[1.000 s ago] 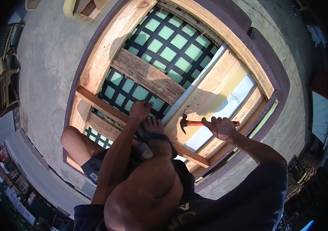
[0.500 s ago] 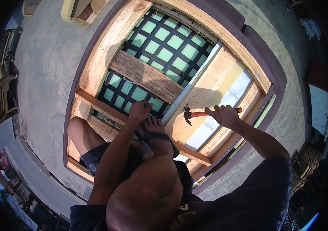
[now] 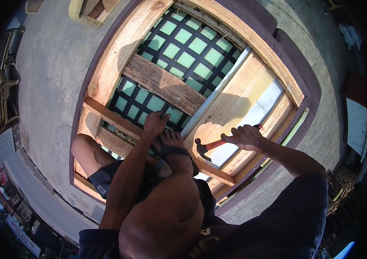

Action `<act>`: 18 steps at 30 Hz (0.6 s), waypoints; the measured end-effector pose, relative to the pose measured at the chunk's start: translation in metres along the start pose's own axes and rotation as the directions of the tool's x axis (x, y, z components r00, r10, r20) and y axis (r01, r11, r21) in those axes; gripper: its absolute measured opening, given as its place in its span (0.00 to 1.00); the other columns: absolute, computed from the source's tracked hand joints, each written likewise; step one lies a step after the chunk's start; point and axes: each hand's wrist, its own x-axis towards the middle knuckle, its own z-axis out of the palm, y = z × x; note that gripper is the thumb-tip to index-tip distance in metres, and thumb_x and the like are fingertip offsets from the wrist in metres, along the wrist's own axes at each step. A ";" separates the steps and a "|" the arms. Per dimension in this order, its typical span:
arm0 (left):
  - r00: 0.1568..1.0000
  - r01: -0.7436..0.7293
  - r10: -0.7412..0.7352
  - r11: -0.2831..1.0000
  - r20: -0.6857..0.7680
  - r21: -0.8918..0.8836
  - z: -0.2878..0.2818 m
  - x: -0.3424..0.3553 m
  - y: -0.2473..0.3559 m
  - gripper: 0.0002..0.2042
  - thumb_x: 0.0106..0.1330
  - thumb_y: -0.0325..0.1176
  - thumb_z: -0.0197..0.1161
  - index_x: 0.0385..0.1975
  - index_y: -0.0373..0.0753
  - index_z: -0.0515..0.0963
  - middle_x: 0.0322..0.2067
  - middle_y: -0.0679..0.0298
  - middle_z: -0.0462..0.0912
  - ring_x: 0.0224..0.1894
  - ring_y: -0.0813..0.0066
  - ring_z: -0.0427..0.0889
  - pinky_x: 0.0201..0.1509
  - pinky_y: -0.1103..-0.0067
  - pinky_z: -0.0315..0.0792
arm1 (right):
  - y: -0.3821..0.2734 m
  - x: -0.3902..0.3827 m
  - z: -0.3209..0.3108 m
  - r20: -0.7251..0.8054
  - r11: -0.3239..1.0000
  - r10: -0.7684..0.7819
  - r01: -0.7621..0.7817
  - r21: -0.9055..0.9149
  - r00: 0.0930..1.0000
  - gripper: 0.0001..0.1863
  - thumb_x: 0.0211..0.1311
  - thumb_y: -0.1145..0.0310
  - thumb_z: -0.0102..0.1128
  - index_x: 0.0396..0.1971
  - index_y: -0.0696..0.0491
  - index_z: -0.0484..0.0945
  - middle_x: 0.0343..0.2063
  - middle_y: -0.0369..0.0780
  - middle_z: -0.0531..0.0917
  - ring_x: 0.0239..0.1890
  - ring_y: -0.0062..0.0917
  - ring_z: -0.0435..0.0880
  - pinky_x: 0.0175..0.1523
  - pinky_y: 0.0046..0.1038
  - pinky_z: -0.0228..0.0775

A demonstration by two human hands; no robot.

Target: The person takes nails from a bag and drives them into the wooden frame of a sofa using a hammer.

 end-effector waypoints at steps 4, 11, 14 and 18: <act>0.995 -0.035 0.031 0.999 -0.093 -0.034 0.007 0.002 -0.012 0.22 0.63 0.49 0.60 0.38 0.32 0.82 0.34 0.43 0.83 0.42 0.44 0.82 0.48 0.63 0.76 | -0.010 0.025 -0.021 0.377 0.972 0.076 -0.153 0.179 0.923 0.18 0.63 0.64 0.52 0.53 0.43 0.67 0.21 0.36 0.73 0.19 0.26 0.81 0.18 0.30 0.69; 0.956 -0.130 0.106 0.989 -0.274 -0.072 0.012 0.003 -0.027 0.21 0.64 0.47 0.61 0.35 0.30 0.81 0.29 0.43 0.83 0.38 0.47 0.84 0.43 0.64 0.75 | 0.009 0.011 -0.003 0.194 0.983 0.113 -0.138 0.120 0.974 0.14 0.62 0.63 0.54 0.48 0.41 0.72 0.16 0.33 0.69 0.12 0.23 0.74 0.17 0.26 0.67; 0.995 0.086 -0.094 0.976 -0.030 -0.200 -0.012 -0.006 0.014 0.21 0.63 0.48 0.62 0.36 0.32 0.82 0.30 0.43 0.83 0.39 0.50 0.85 0.44 0.64 0.75 | -0.003 0.016 -0.025 -0.073 0.897 -0.192 0.205 0.392 0.979 0.15 0.65 0.62 0.51 0.51 0.44 0.70 0.18 0.36 0.73 0.15 0.28 0.79 0.18 0.32 0.72; 0.992 -0.032 0.018 0.993 -0.126 -0.113 0.004 0.002 -0.012 0.21 0.63 0.48 0.61 0.38 0.32 0.82 0.33 0.43 0.83 0.41 0.46 0.84 0.45 0.65 0.75 | 0.012 0.015 -0.004 0.375 0.959 0.174 -0.244 0.147 0.911 0.14 0.65 0.64 0.51 0.49 0.50 0.70 0.18 0.38 0.73 0.17 0.31 0.81 0.17 0.36 0.71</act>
